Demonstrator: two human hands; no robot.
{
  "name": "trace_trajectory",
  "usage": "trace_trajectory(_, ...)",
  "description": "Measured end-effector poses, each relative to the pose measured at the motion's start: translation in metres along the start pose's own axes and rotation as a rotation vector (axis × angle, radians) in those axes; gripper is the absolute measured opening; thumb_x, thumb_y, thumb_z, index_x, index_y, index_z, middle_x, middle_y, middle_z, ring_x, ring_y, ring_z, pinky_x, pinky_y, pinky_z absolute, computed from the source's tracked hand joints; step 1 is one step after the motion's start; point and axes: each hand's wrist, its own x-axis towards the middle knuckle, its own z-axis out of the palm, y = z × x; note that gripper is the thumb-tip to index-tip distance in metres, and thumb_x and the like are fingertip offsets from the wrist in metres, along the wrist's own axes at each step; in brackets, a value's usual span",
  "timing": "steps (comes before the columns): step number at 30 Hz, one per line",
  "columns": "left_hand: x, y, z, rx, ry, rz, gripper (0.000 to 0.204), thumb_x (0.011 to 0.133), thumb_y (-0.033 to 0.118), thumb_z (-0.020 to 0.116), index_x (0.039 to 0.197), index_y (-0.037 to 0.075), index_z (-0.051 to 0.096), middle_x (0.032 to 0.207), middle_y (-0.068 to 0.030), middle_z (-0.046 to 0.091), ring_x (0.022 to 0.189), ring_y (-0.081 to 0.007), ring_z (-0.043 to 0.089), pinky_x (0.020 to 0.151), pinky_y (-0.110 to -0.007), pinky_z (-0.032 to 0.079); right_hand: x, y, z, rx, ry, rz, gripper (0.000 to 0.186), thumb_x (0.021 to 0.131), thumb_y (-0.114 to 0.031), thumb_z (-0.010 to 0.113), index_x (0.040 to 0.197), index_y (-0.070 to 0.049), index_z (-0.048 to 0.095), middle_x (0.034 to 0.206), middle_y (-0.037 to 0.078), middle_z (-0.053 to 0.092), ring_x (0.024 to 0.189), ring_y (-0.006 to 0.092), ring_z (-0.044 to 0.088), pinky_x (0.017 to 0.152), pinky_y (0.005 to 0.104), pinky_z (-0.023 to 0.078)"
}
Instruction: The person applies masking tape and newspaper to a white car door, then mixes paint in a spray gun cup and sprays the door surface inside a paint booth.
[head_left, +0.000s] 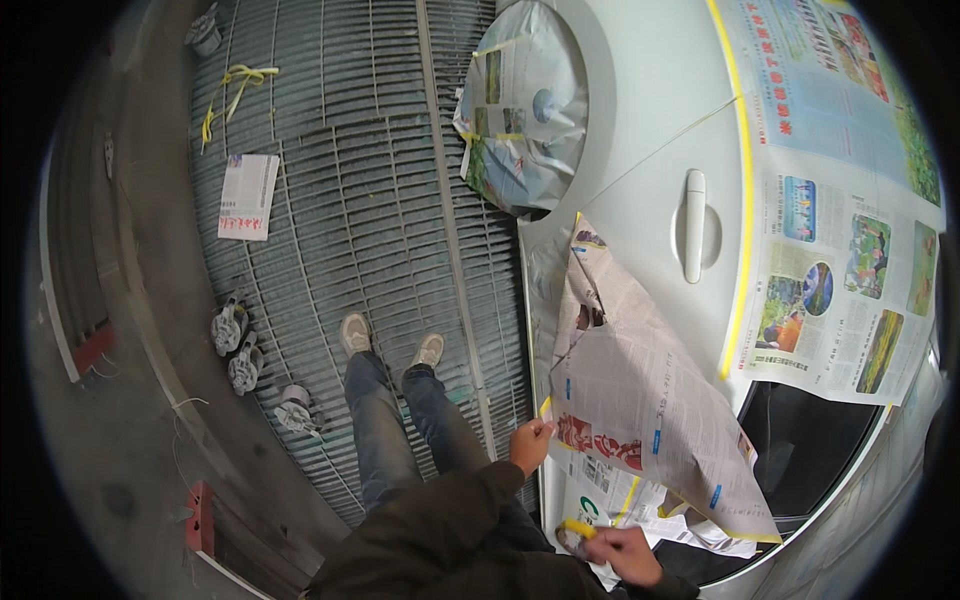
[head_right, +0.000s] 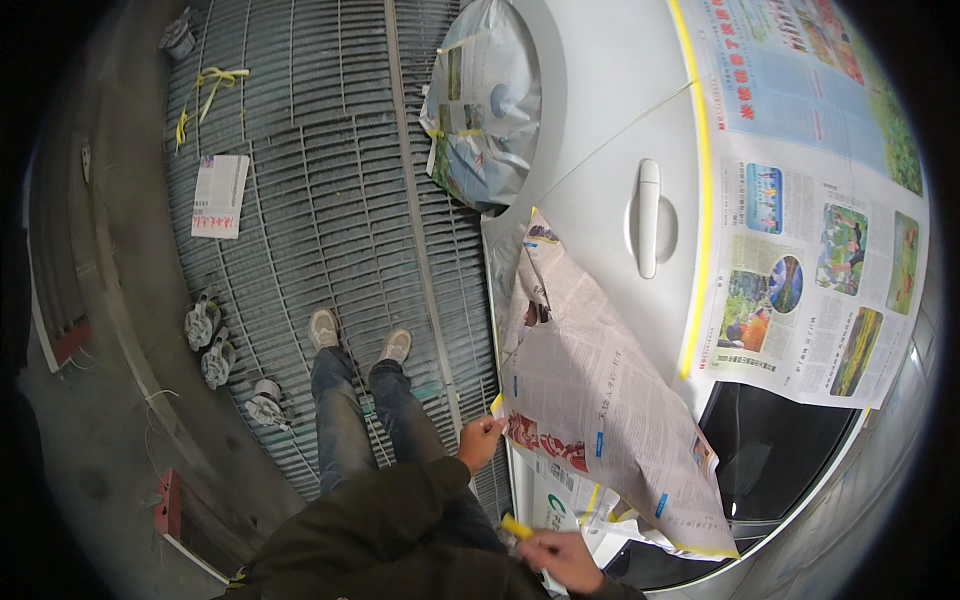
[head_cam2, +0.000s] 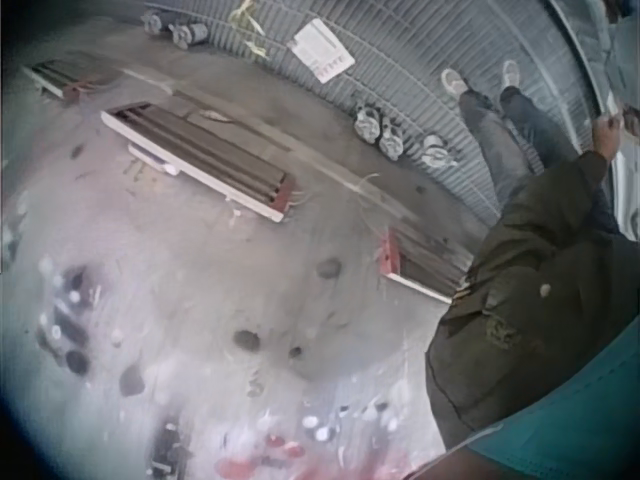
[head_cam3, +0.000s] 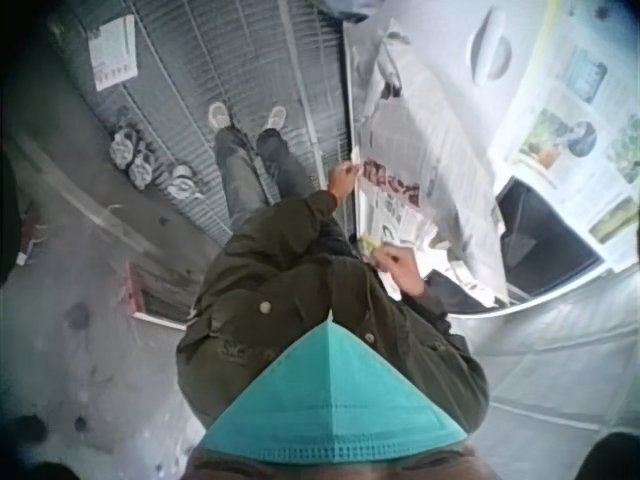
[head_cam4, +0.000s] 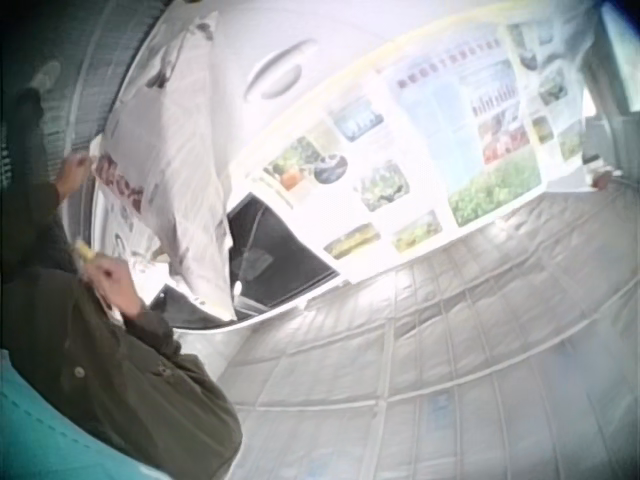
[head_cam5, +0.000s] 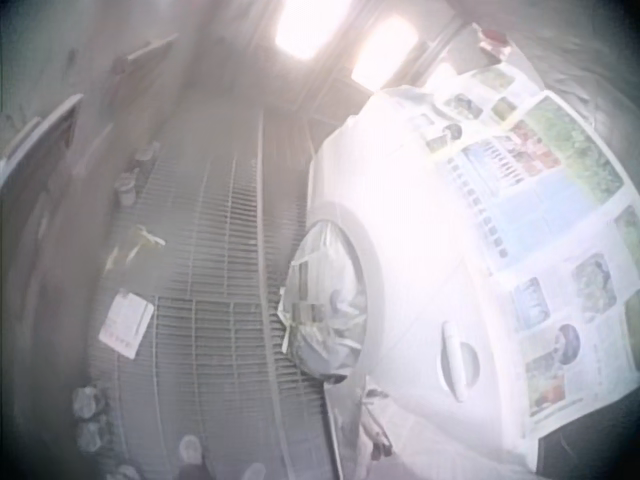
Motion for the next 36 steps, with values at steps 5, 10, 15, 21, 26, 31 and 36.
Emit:
trace_trajectory(5,-0.001,-0.008,0.012,-0.040,-0.033,-0.053,0.030,0.094,0.025,0.063,0.080,-0.002,0.062,0.062,-0.0108,0.056,0.057,-0.0169,0.048,0.055,-0.035,0.041,-0.020,-0.095,-0.025,-0.118,0.505,-0.875,0.022,0.089,-0.006,0.055,0.071,0.003,0.064,0.064,0.010,0.060,0.069,0.0159,0.058,0.070,0.0291,0.047)
trace_trajectory(10,-0.003,-0.018,0.014,0.056,-0.142,-0.117,0.030,0.092,0.029,0.061,0.084,0.001,0.063,0.070,-0.0194,0.062,0.064,-0.0358,0.060,0.060,-0.042,0.045,0.087,-0.097,-0.071,-1.032,0.800,-0.393,0.076,0.077,-0.027,0.079,0.139,0.000,0.045,0.133,0.023,0.051,0.103,0.0369,0.057,0.085,0.0374,0.049)
trace_trajectory(15,-0.016,-0.067,0.021,0.148,-0.218,-0.118,0.030,0.090,0.028,0.066,0.083,-0.001,0.065,0.065,-0.0173,0.060,0.058,-0.0280,0.058,0.058,-0.040,0.044,0.134,-0.046,-0.089,-1.299,0.741,-0.250,0.081,0.069,-0.036,0.083,0.135,-0.005,0.048,0.121,0.021,0.054,0.102,0.0398,0.059,0.081,0.0423,0.051)
trace_trajectory(21,-0.019,-0.104,0.018,0.173,-0.210,-0.123,0.030,0.089,0.032,0.065,0.087,0.002,0.068,0.070,-0.0195,0.063,0.067,-0.0346,0.065,0.060,-0.042,0.047,0.148,-0.007,-0.079,-1.302,0.765,-0.130,0.058,0.067,-0.028,0.083,0.117,-0.010,0.060,0.100,0.015,0.059,0.088,0.0360,0.063,0.071,0.0447,0.050)
trace_trajectory(26,-0.002,-0.087,-0.002,0.280,-0.260,-0.095,0.031,0.089,0.035,0.064,0.088,0.004,0.069,0.076,-0.0200,0.065,0.073,-0.0385,0.065,0.065,-0.046,0.048,0.148,0.000,-0.080,-1.231,0.775,-0.180,0.047,0.070,-0.023,0.080,0.113,-0.011,0.063,0.093,0.011,0.057,0.083,0.0343,0.062,0.067,0.0436,0.049)
trace_trajectory(31,0.003,-0.077,-0.004,0.376,-0.381,-0.217,0.034,0.089,0.039,0.062,0.091,0.006,0.071,0.089,-0.0202,0.069,0.086,-0.0408,0.066,0.075,-0.049,0.051,0.147,0.000,-0.083,-1.238,0.727,-0.165,0.043,0.073,-0.023,0.078,0.113,-0.013,0.064,0.094,0.011,0.056,0.084,0.0334,0.061,0.066,0.0448,0.049)
trace_trajectory(36,0.016,-0.098,-0.004,0.296,-0.313,-0.184,0.034,0.088,0.038,0.064,0.096,0.006,0.072,0.089,-0.0176,0.070,0.085,-0.0361,0.068,0.074,-0.044,0.052,0.151,0.020,-0.095,-1.272,0.690,-0.129,0.042,0.076,-0.020,0.075,0.116,-0.014,0.064,0.092,0.010,0.058,0.077,0.0333,0.063,0.064,0.0446,0.049)
